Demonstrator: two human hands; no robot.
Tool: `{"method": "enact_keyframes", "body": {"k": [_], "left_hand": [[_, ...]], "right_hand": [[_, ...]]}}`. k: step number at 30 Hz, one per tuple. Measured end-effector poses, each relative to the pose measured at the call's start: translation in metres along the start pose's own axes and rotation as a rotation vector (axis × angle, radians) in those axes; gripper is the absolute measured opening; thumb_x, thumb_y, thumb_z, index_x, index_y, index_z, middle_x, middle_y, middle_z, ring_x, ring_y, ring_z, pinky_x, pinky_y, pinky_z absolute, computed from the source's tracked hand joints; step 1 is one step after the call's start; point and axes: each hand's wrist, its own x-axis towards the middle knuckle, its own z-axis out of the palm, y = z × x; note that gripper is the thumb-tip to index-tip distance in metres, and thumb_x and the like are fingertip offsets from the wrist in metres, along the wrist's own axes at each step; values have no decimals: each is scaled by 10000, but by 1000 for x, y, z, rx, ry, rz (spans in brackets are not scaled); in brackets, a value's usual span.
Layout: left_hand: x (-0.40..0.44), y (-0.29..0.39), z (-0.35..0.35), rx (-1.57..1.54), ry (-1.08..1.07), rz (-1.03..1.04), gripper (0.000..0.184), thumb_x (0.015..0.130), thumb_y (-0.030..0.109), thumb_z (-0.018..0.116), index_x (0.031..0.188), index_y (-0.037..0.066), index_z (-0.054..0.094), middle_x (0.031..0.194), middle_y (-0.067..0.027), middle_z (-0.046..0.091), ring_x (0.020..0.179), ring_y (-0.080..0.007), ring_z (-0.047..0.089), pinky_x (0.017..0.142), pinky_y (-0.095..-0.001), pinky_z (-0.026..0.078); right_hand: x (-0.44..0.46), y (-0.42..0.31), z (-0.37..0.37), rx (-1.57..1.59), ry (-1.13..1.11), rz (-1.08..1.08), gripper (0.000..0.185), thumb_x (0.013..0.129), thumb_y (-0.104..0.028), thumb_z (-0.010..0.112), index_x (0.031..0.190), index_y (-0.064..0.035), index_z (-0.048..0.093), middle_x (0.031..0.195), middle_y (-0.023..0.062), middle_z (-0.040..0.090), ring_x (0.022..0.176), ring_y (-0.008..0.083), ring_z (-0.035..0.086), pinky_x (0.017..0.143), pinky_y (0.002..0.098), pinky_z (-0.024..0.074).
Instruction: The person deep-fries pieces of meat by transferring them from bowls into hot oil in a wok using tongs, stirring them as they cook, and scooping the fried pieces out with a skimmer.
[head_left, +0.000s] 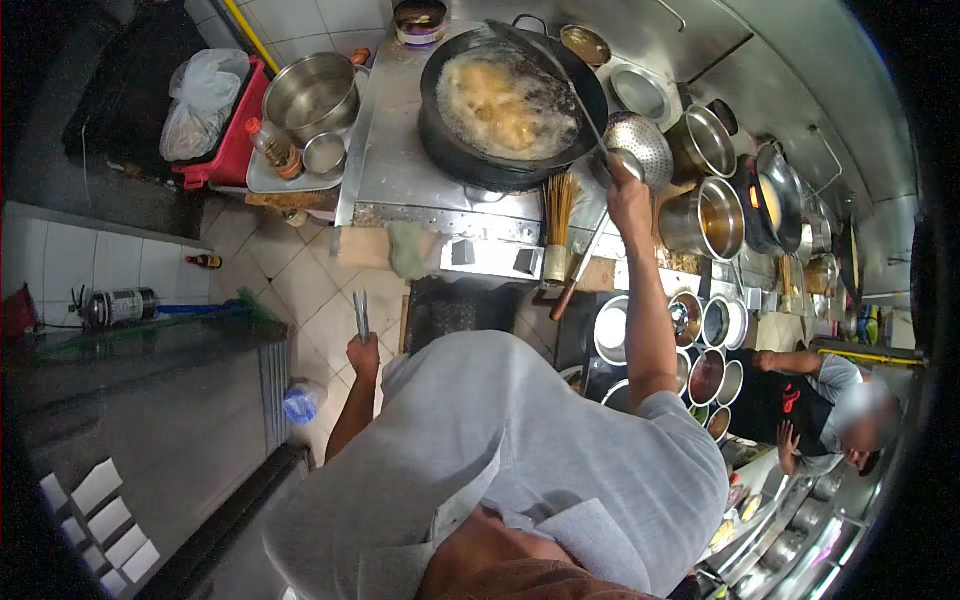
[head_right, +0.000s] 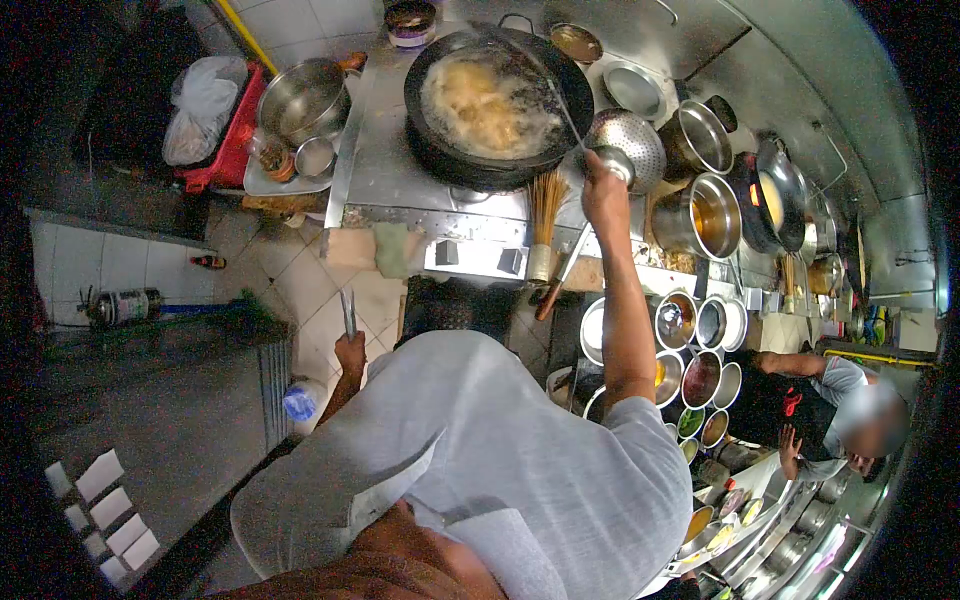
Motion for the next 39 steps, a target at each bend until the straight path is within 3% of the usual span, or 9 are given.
{"method": "enact_keyframes", "body": {"k": [2, 5, 12, 17, 23, 28, 31, 33, 39], "left_hand": [[14, -41, 20, 33, 147, 194, 263, 836, 244, 660, 701, 28, 595, 496, -53, 530, 408, -181, 540, 410, -361, 442], [-4, -12, 3, -8, 32, -35, 313, 818, 289, 646, 768, -19, 667, 643, -196, 650, 584, -329, 673, 617, -452, 536], [-9, 2, -15, 3, 77, -9, 306, 811, 272, 638, 754, -28, 658, 626, -203, 640, 528, -317, 657, 552, -444, 520], [-11, 26, -31, 35, 125, 94, 307, 808, 272, 643, 729, -25, 644, 611, -188, 637, 495, -305, 638, 535, -431, 513], [3, 50, -50, -82, 45, 96, 308, 841, 263, 660, 746, -29, 642, 542, -119, 575, 431, -218, 561, 466, -405, 469], [11, 80, -74, -188, -37, 109, 289, 876, 266, 667, 784, -6, 637, 534, -61, 540, 405, -167, 515, 405, -341, 430], [12, 107, -87, -330, -102, 87, 315, 901, 302, 667, 818, 2, 619, 597, -53, 569, 387, -125, 477, 379, -296, 400], [7, 133, -102, -393, -145, 70, 351, 918, 335, 664, 854, -6, 611, 649, -61, 597, 375, -102, 450, 369, -281, 383], [17, 186, -109, -667, -260, 145, 230, 899, 258, 691, 800, 80, 582, 593, 31, 471, 423, -63, 410, 371, -237, 324]], "right_hand": [[1, -11, 10, -46, -9, -68, 455, 863, -45, 492, 1291, -138, 614, 997, 296, 647, 931, 443, 640, 805, 501, 508], [-4, -20, 28, -170, 6, -168, 471, 870, -39, 458, 1296, -170, 609, 882, 269, 664, 775, 439, 655, 696, 520, 518], [-59, -18, 27, -450, -58, -302, 570, 871, -31, 500, 1426, -148, 438, 840, 235, 616, 600, 368, 660, 487, 435, 527], [-99, -21, 30, -417, -195, -189, 571, 879, -72, 525, 1437, -142, 424, 910, 236, 630, 625, 382, 665, 530, 479, 534], [-126, -28, 47, -101, -218, -111, 493, 918, -207, 581, 1403, -150, 507, 852, 277, 662, 684, 415, 665, 611, 483, 538], [-125, -77, 26, 329, -394, 151, 594, 928, -213, 607, 1447, -15, 397, 856, 270, 661, 671, 382, 672, 587, 444, 542], [-127, -108, 25, 747, -525, 408, 671, 928, -169, 631, 1479, 32, 307, 822, 204, 640, 555, 253, 651, 471, 336, 517], [-132, -122, 31, 1003, -515, 513, 677, 915, -118, 658, 1481, 20, 314, 702, 54, 569, 507, 133, 599, 418, 279, 508], [-137, -118, 59, 1014, -638, 500, 692, 920, -157, 661, 1471, 31, 287, 883, 118, 586, 563, 152, 617, 486, 294, 554]]}}
